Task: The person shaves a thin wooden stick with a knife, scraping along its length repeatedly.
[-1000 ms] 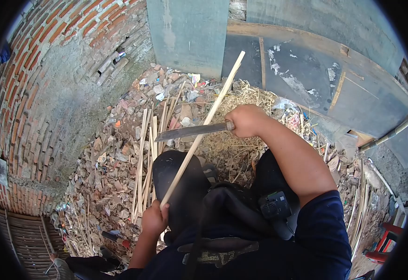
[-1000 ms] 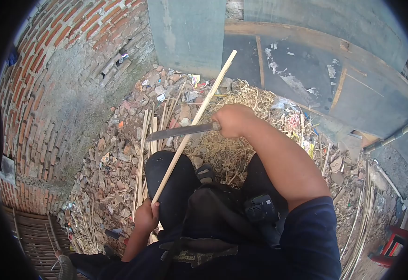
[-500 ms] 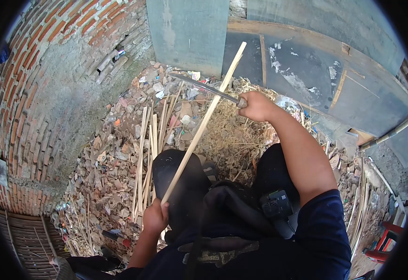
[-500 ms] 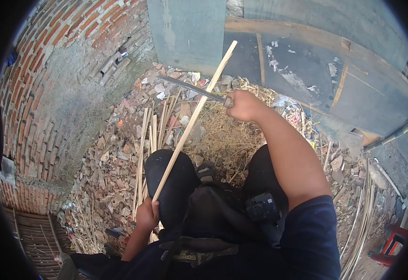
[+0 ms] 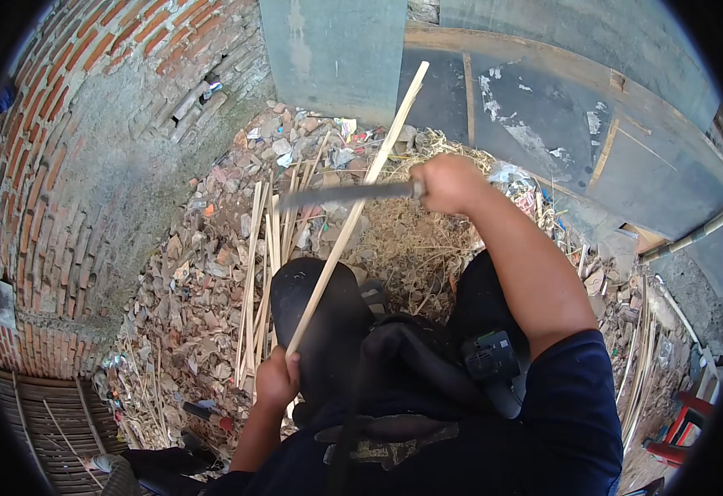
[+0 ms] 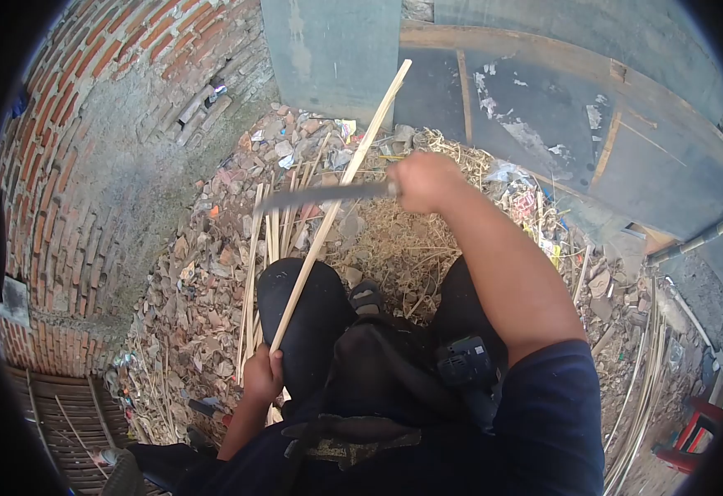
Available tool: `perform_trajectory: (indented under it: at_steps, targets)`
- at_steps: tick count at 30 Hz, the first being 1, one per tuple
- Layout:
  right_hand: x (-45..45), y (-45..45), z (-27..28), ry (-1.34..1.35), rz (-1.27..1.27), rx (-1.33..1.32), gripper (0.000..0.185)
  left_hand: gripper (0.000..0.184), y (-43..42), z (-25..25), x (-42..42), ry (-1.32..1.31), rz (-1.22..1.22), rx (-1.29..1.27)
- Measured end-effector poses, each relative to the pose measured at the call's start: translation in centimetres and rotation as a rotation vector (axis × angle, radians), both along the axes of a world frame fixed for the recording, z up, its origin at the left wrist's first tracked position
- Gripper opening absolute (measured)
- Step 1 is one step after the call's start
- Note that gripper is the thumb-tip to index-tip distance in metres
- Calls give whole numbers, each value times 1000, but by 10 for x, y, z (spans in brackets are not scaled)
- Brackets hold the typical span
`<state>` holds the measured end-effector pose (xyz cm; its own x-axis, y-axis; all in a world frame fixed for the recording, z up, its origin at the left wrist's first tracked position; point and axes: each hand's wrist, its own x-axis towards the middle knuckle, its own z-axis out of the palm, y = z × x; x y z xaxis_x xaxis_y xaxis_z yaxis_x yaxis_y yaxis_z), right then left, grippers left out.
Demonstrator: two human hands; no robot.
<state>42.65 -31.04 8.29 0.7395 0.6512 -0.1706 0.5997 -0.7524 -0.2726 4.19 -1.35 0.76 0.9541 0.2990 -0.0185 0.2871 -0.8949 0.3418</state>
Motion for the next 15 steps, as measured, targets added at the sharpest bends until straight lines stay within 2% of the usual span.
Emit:
perform_trajectory:
  at_steps: [3, 6, 9, 10, 13, 15]
  targets:
    - [24, -18, -10, -140, -211, 7, 28, 34, -3, 12, 10, 56, -17, 3]
    - [14, -14, -20, -48, -227, 234, 32, 31, 0, 9, 5, 42, -7, 1]
    - [9, -19, -9, 412, -191, 316, 34, 31, -2, 6, 7, 10, -19, 3]
    - [0, -18, -2, 408, -159, 312, 32, 31, -3, 5, 5, 0, -16, 6]
    - [-11, -6, 5, 63, 16, 77, 30, 31, -7, 12, 8, 36, -1, 21]
    - [-19, 5, 9, 37, 70, -77, 29, 31, -8, 16, 9, 58, 3, 30]
